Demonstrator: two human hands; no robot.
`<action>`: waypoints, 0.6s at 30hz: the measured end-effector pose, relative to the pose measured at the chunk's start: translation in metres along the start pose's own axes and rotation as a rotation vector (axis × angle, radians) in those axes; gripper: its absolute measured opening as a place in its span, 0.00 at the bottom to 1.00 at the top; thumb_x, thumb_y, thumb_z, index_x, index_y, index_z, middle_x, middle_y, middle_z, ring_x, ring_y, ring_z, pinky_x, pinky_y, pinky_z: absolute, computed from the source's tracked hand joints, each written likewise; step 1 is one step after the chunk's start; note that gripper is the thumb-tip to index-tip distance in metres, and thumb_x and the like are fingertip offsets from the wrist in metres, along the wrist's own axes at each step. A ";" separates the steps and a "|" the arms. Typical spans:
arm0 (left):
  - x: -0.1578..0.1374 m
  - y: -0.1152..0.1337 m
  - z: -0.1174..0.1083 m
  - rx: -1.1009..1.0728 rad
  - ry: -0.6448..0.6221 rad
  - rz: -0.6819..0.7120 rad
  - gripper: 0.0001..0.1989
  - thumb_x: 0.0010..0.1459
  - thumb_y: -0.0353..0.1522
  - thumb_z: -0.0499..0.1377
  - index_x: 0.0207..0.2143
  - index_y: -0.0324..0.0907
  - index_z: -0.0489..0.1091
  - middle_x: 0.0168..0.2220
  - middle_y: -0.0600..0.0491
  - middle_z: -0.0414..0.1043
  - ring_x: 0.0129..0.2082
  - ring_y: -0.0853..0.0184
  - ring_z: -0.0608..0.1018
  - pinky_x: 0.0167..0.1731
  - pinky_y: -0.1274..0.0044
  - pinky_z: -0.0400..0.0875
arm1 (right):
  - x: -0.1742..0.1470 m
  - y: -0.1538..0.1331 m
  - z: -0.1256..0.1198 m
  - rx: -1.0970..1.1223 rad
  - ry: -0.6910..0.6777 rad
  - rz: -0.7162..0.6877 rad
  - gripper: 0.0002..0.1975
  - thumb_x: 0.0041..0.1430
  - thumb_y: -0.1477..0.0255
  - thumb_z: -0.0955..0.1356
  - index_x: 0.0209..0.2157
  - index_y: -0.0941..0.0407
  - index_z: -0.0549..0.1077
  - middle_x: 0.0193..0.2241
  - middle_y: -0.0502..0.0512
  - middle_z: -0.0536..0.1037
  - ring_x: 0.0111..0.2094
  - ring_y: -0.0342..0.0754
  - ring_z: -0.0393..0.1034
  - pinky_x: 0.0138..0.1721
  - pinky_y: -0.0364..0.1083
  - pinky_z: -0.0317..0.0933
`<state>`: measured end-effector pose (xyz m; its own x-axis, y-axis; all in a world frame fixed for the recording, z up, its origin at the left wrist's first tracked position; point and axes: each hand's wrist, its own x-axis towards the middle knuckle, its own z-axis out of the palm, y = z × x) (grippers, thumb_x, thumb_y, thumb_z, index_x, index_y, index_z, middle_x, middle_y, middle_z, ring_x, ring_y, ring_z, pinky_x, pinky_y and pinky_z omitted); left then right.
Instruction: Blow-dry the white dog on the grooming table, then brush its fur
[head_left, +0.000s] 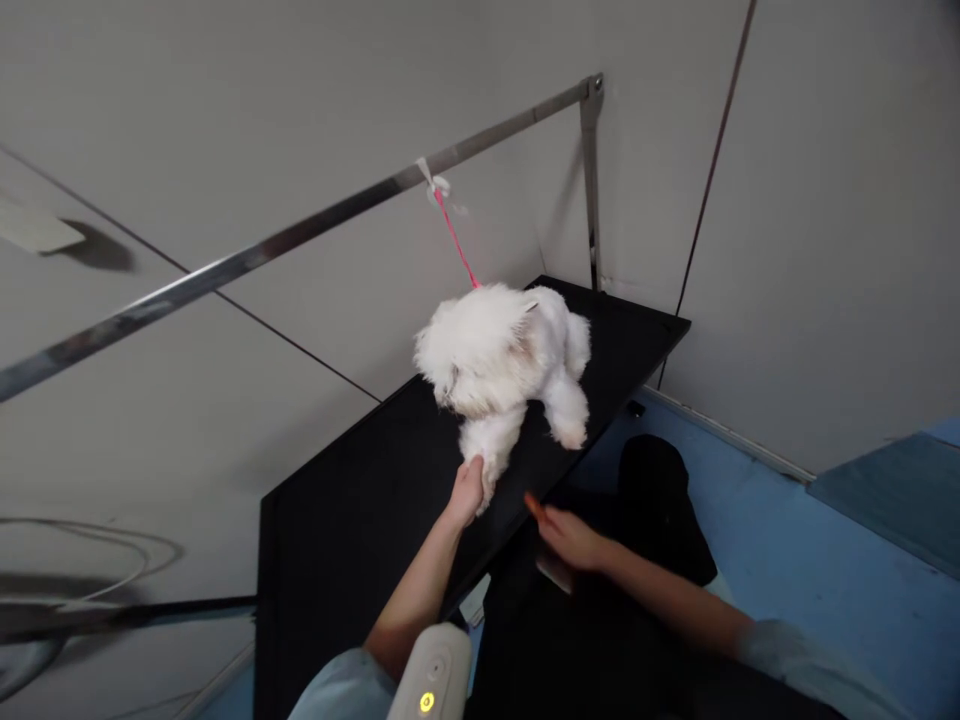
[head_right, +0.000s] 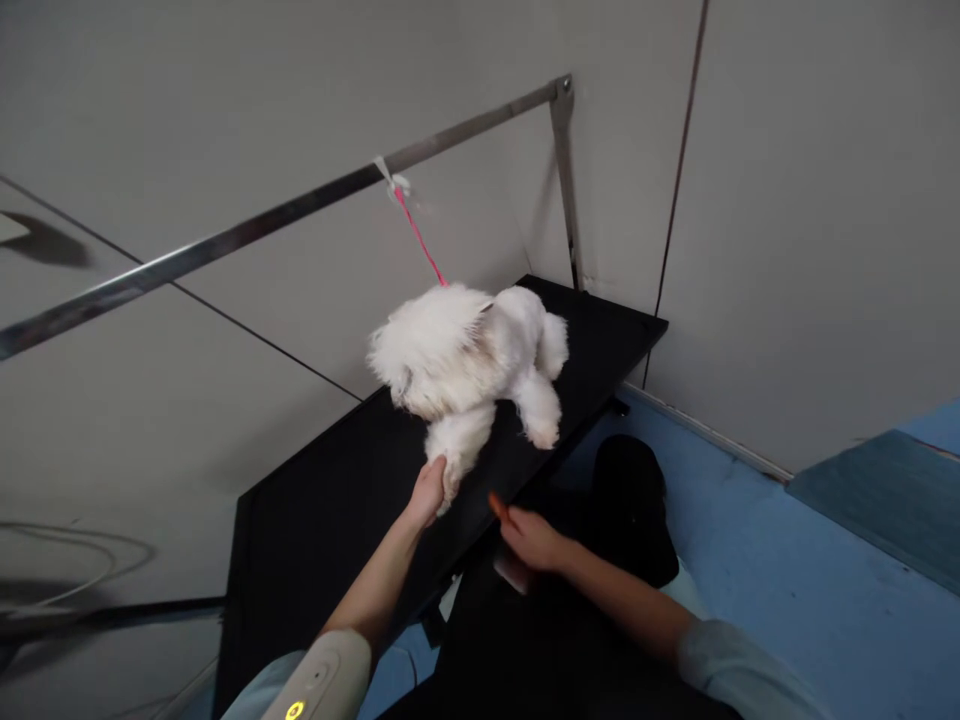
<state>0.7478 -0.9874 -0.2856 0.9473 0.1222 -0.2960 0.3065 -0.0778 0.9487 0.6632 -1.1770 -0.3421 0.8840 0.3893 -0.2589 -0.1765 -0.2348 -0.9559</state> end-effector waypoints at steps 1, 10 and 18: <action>-0.008 -0.001 0.000 -0.037 0.000 -0.032 0.21 0.51 0.50 0.62 0.24 0.42 0.69 0.15 0.56 0.66 0.15 0.70 0.67 0.17 0.78 0.59 | 0.016 -0.011 -0.008 0.056 0.080 -0.049 0.10 0.64 0.66 0.63 0.29 0.52 0.69 0.23 0.47 0.72 0.28 0.46 0.68 0.36 0.45 0.64; -0.054 -0.003 -0.017 -0.230 -0.060 -0.212 0.21 0.53 0.49 0.64 0.28 0.44 0.61 0.13 0.63 0.59 0.11 0.74 0.61 0.13 0.83 0.50 | 0.071 -0.064 -0.049 0.424 0.916 -0.523 0.11 0.57 0.61 0.70 0.34 0.52 0.69 0.37 0.55 0.75 0.43 0.52 0.71 0.50 0.52 0.67; -0.074 -0.023 -0.025 -0.319 0.018 -0.400 0.15 0.63 0.43 0.56 0.29 0.45 0.58 0.14 0.62 0.58 0.11 0.74 0.61 0.14 0.83 0.50 | 0.061 -0.054 -0.040 0.401 0.703 -0.519 0.11 0.54 0.61 0.72 0.31 0.52 0.71 0.32 0.52 0.75 0.39 0.51 0.71 0.45 0.51 0.68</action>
<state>0.6687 -0.9703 -0.2828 0.7587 0.0983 -0.6440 0.5988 0.2843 0.7488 0.7437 -1.1763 -0.3008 0.9280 -0.2950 0.2276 0.2903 0.1895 -0.9380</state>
